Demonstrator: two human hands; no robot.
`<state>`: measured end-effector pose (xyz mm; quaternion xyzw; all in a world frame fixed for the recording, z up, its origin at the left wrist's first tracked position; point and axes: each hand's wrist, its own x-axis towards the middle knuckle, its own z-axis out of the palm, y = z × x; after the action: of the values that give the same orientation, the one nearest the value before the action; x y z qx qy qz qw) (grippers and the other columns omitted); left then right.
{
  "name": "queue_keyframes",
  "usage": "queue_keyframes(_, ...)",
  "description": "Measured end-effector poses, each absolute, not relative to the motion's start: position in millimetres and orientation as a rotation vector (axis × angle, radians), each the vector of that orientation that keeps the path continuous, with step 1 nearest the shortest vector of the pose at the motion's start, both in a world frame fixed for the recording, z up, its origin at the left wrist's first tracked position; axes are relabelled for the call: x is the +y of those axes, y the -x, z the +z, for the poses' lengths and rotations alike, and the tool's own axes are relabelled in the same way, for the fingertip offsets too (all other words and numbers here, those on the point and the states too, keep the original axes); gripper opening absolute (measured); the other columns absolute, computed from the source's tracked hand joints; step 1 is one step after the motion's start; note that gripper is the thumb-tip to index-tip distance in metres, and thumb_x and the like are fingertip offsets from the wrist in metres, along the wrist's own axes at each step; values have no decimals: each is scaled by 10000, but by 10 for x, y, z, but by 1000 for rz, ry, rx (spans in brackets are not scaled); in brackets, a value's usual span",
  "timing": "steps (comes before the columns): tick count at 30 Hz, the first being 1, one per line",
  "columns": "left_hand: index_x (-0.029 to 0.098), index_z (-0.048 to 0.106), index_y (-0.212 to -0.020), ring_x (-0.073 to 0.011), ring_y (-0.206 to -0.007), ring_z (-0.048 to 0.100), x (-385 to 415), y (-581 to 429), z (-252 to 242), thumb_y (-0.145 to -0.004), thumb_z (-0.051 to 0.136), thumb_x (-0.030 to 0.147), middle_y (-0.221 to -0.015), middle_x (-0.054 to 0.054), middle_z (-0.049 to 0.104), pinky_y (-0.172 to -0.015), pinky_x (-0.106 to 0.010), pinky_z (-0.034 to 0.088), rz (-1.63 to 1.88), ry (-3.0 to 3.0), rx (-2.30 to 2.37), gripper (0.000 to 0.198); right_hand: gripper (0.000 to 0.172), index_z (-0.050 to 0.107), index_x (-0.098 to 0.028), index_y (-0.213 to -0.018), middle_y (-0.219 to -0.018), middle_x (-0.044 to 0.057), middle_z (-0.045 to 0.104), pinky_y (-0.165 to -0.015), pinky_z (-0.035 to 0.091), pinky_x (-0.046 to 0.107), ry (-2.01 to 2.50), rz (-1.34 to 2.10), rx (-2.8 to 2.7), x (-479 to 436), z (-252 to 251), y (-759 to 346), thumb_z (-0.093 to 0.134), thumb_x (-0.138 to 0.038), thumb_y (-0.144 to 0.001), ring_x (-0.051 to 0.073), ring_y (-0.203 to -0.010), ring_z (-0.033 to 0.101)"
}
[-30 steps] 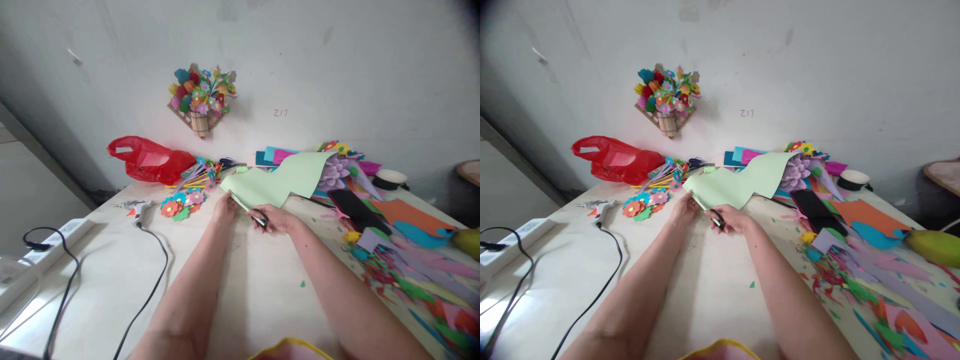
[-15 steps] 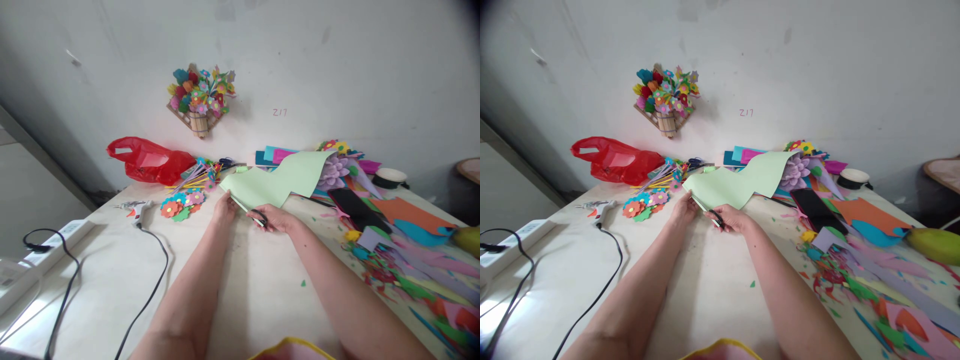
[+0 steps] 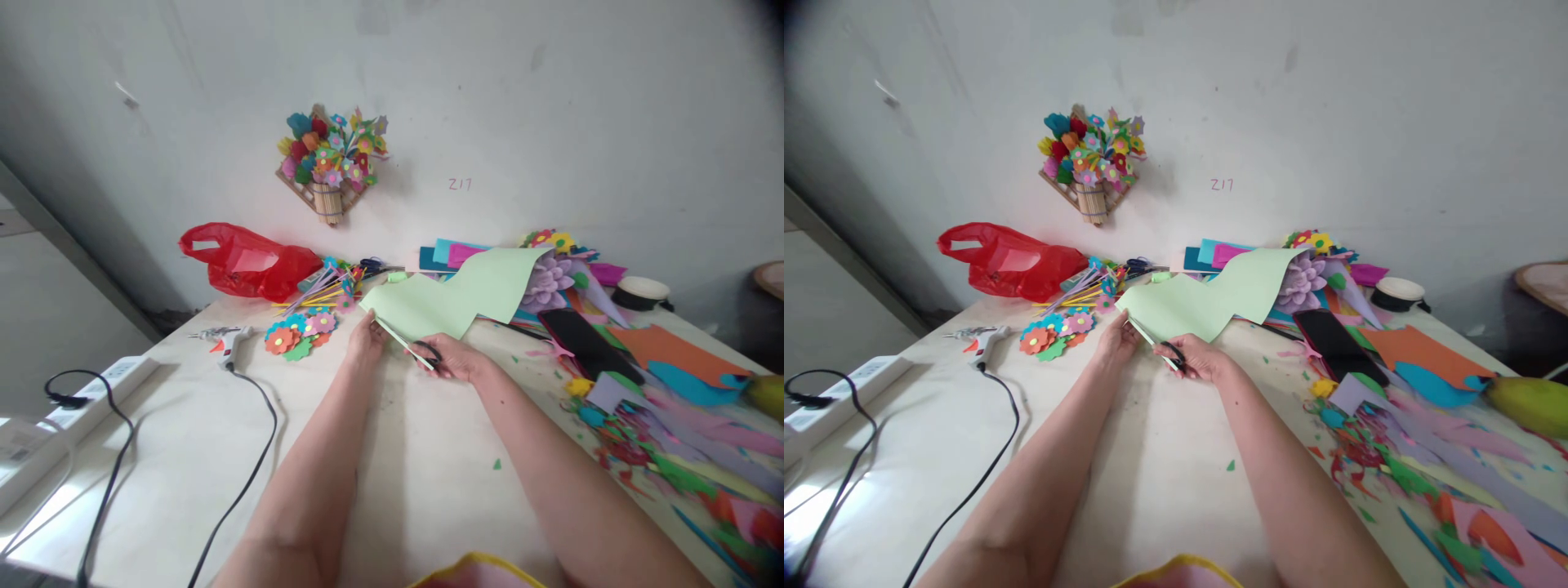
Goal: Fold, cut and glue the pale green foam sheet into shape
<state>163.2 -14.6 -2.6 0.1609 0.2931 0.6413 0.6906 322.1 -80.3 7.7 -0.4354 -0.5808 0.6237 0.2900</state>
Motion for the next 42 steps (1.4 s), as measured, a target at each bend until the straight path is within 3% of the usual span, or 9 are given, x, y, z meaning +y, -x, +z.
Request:
queue_keyframes(9, 127, 561, -800, -109, -567, 595, -138, -1631, -46, -776, 472, 128, -634, -23, 622, -587, -222, 497, 1446, -361, 635, 92, 338, 528, -137, -760, -496, -61, 471, -251, 157, 153, 1177, 1645, -1543, -800, 62, -3206, 584, -460, -676, 25, -326, 372)
queue_keyframes(21, 129, 557, -753, -97, -532, 579, -119, -1624, -59, -777, 480, 138, -593, -9, 596, -573, -215, 489, 1450, -334, 666, 81, 330, 543, -134, -761, -489, -59, 475, -268, 159, 149, 1225, 1603, -1524, -817, 94, -3202, 628, -430, -641, 13, -318, 360)
queue_keyframes(27, 134, 565, -826, -120, -595, 606, -77, -1627, -85, -778, 486, 152, -672, -30, 632, -591, -233, 492, 1473, -314, 692, 94, 352, 543, -135, -774, -508, -59, 486, -284, 147, 162, 1215, 1635, -1541, -822, 90, -3244, 611, -456, -645, 21, -330, 369)
queue_keyframes(36, 127, 555, -749, -97, -510, 568, -119, -1652, -62, -774, 475, 130, -562, 1, 588, -566, -230, 488, 1484, -369, 679, 84, 386, 553, -122, -806, -490, -61, 468, -326, 175, 170, 1163, 1644, -1529, -815, 63, -3239, 591, -476, -659, 28, -356, 364)
queue_keyframes(42, 118, 568, -745, -94, -526, 575, -141, -1673, -51, -759, 500, 131, -628, -15, 609, -554, -215, 477, 1471, -379, 686, 71, 384, 543, -125, -778, -467, -60, 466, -298, 151, 176, 1163, 1614, -1547, -821, 78, -3215, 578, -489, -664, 33, -333, 351)
